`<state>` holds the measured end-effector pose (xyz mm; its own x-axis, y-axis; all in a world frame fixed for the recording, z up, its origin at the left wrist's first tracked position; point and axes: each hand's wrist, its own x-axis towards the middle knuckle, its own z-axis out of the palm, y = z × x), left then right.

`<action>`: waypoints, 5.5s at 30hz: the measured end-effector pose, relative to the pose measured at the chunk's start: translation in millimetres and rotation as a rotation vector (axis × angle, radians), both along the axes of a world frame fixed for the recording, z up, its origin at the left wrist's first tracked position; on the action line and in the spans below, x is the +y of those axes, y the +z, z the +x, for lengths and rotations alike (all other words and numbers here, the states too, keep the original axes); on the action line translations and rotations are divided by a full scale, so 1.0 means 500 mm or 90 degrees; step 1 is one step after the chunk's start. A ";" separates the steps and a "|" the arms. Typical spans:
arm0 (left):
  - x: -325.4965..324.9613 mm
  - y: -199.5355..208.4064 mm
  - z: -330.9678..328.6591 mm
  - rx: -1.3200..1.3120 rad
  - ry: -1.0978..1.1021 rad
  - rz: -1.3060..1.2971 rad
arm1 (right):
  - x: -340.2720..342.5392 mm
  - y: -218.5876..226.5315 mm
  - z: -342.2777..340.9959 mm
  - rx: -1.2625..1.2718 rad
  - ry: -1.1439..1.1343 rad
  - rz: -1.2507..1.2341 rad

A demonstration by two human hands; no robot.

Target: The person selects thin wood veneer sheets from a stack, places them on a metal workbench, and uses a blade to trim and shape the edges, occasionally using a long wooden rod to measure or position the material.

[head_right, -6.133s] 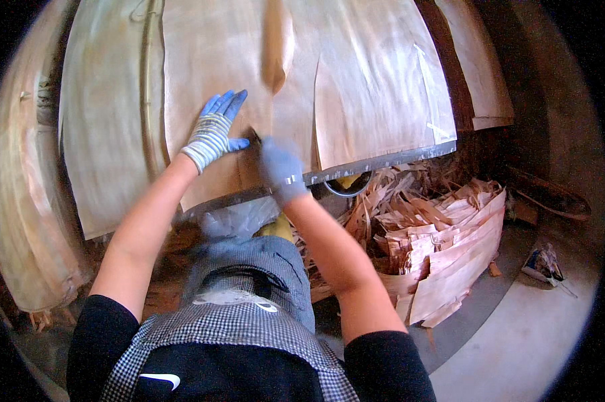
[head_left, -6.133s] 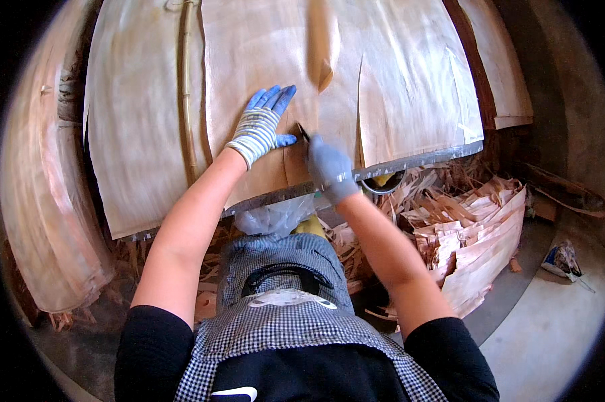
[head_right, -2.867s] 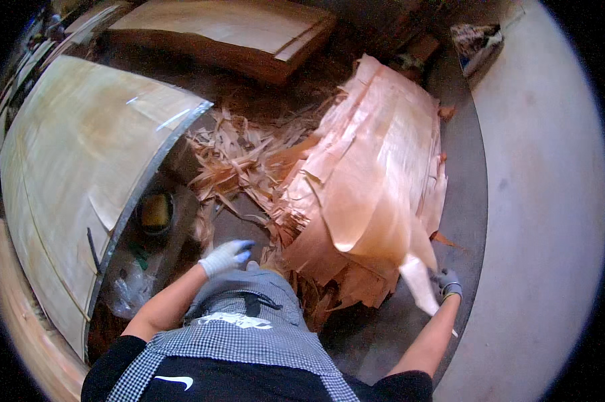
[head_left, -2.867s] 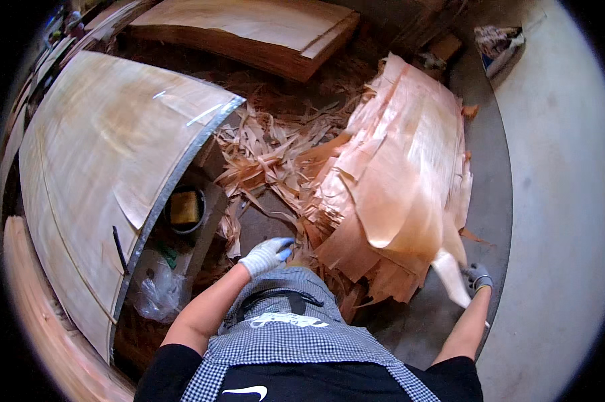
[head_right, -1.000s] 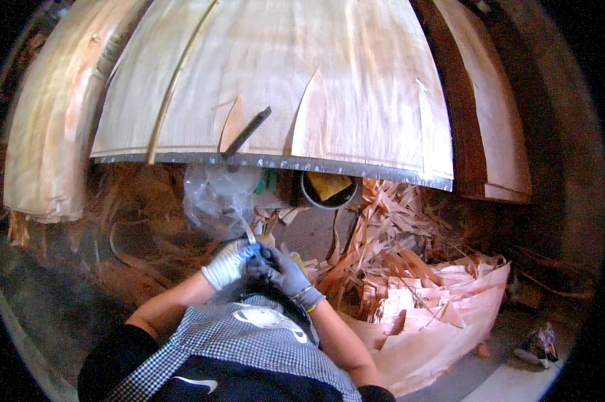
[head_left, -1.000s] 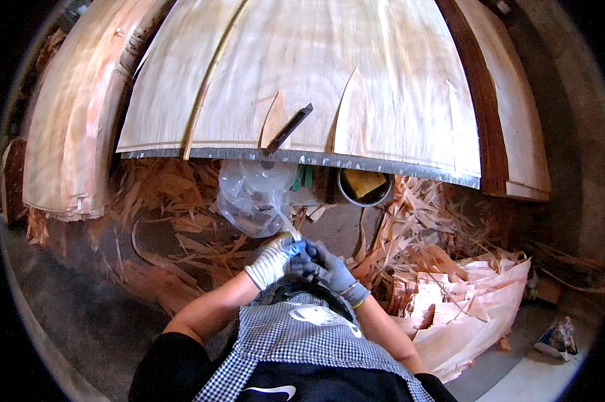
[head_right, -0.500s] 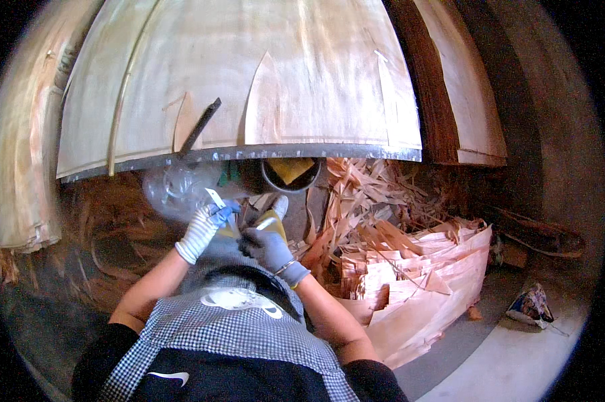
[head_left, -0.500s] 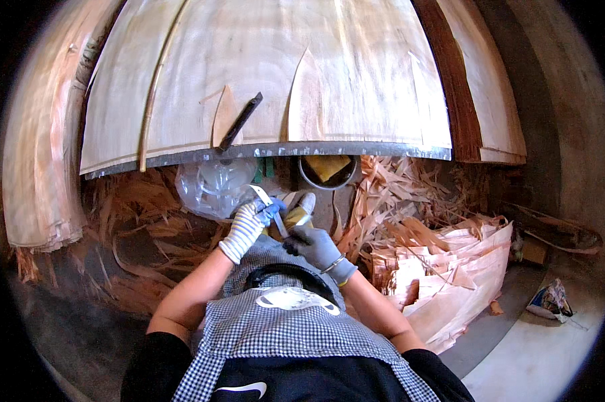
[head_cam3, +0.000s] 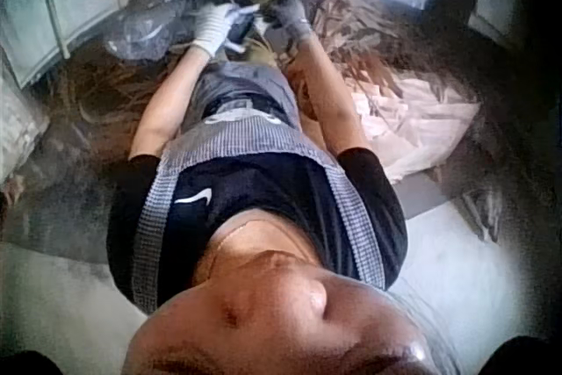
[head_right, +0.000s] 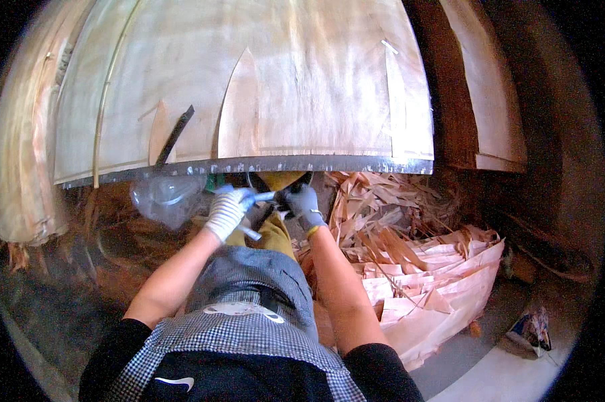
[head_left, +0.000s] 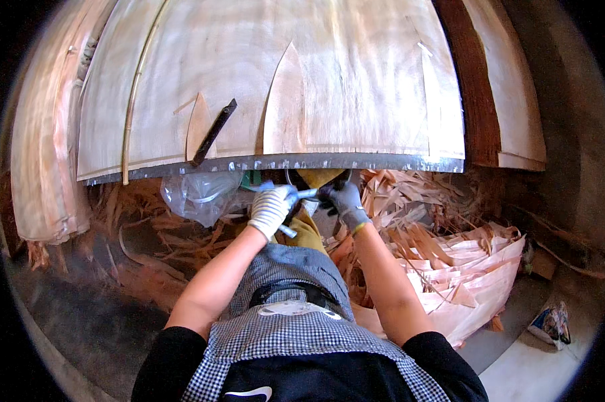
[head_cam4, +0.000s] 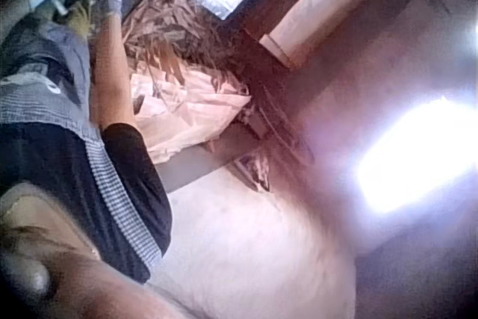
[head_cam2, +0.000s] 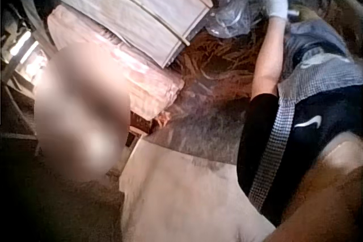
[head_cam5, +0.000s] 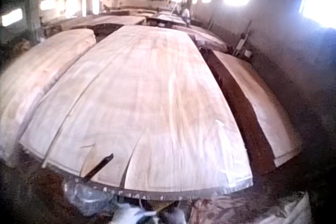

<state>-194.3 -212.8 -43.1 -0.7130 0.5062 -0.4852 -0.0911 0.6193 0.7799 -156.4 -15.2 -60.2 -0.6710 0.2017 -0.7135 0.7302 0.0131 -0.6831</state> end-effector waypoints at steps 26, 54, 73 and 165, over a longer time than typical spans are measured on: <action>0.265 0.215 0.054 0.076 -0.024 0.191 | 0.217 0.258 0.076 0.234 -0.026 -0.004; 0.097 0.131 -0.500 0.628 0.013 -0.222 | 0.053 0.157 -0.592 0.151 0.370 0.584; -0.021 0.179 -0.184 0.615 0.301 -0.302 | -0.112 0.199 -0.375 0.122 0.562 0.244; -0.265 0.101 -0.134 0.486 0.219 -0.344 | -0.355 0.158 -0.369 0.224 0.613 0.448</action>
